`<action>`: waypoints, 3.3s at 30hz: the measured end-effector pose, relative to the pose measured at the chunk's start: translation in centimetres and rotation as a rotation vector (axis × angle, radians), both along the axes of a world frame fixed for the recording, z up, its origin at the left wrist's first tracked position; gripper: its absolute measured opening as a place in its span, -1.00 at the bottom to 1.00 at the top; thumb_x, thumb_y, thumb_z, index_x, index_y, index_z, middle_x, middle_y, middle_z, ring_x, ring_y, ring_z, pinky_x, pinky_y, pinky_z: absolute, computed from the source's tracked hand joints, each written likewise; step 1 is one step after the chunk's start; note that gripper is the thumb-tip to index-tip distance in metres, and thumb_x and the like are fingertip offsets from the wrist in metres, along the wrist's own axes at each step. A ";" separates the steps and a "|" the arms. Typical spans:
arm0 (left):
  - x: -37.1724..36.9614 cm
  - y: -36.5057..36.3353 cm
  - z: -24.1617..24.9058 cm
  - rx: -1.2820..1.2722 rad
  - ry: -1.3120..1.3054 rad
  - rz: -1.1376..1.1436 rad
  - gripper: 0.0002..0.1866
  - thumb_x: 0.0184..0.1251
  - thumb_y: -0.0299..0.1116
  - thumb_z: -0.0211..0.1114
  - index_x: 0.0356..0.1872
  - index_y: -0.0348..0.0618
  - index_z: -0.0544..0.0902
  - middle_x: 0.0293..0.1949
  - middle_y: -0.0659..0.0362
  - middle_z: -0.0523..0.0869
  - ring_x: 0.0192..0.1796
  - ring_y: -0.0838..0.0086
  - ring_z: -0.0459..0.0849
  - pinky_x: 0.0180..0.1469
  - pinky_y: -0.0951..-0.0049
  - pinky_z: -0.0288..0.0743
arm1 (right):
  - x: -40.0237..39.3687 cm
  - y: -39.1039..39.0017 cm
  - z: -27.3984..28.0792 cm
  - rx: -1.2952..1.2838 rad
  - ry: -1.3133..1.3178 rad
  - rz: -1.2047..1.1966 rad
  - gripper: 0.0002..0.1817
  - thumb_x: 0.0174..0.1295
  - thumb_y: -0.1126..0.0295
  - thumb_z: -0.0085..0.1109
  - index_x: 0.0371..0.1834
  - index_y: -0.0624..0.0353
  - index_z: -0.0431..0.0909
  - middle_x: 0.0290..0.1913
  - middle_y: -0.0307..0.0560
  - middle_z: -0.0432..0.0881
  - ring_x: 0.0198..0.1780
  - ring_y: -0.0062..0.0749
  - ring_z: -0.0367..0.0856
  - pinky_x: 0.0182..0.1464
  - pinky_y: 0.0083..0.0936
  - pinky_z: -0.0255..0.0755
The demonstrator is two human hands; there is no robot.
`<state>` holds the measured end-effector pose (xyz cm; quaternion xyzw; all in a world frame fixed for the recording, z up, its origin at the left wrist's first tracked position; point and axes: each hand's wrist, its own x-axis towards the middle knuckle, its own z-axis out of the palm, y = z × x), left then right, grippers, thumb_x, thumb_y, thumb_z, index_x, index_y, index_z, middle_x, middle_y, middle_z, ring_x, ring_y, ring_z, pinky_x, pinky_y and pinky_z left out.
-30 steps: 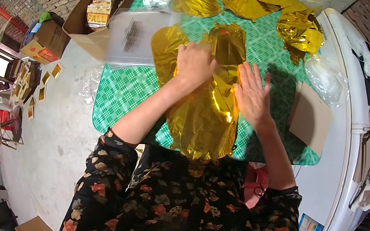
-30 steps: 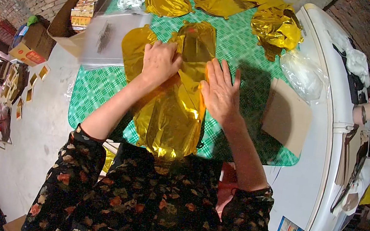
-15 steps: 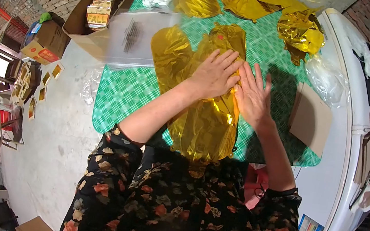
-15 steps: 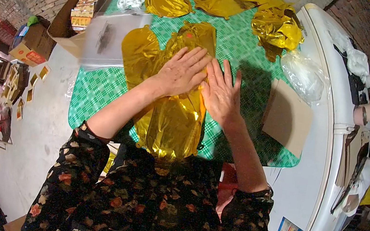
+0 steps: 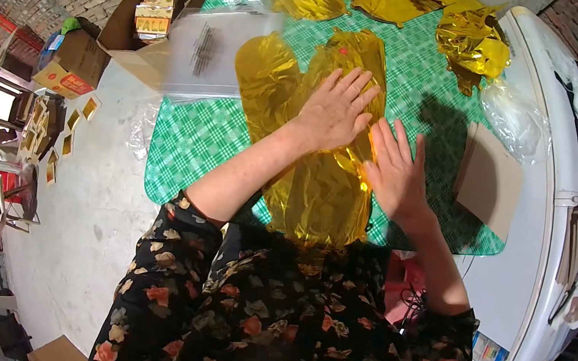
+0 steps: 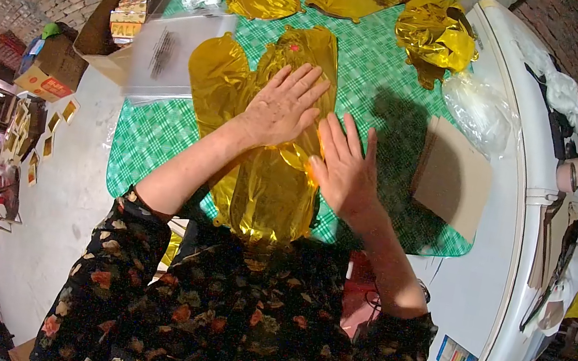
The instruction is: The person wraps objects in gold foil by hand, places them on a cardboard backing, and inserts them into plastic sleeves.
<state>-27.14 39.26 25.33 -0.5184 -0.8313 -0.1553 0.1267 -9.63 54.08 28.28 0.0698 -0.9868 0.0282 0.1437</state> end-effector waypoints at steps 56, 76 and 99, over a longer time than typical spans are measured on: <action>0.2 0.2 0.3 0.099 0.092 -0.003 -0.39 0.71 0.10 -0.02 0.58 0.02 0.43 0.58 -0.03 0.42 0.66 0.05 0.27 0.70 -0.06 0.04 | 10.6 -6.6 0.8 0.032 -0.003 -0.129 -0.10 0.51 -0.37 -0.12 0.47 0.30 0.46 0.51 0.11 0.41 0.55 0.08 0.27 0.53 0.24 0.13; 0.3 0.0 -0.6 0.074 0.099 -0.041 -0.41 0.72 0.01 -0.01 0.60 -0.02 0.40 0.59 -0.04 0.40 0.64 0.05 0.30 0.69 0.00 0.07 | 10.4 -7.1 0.2 -0.026 0.003 -0.185 -0.07 0.53 -0.35 -0.15 0.36 0.47 0.46 0.42 0.22 0.46 0.52 0.12 0.32 0.51 0.25 0.17; 0.9 -0.3 0.5 0.049 0.011 -0.047 -0.39 0.65 -0.06 0.09 0.60 -0.07 0.38 0.60 -0.12 0.37 0.66 -0.01 0.27 0.69 -0.05 0.07 | 7.3 -5.2 1.9 -0.169 -0.149 -0.036 -0.04 0.29 -0.22 0.32 0.48 0.42 0.42 0.58 0.25 0.36 0.67 0.05 0.18 0.64 0.41 -0.12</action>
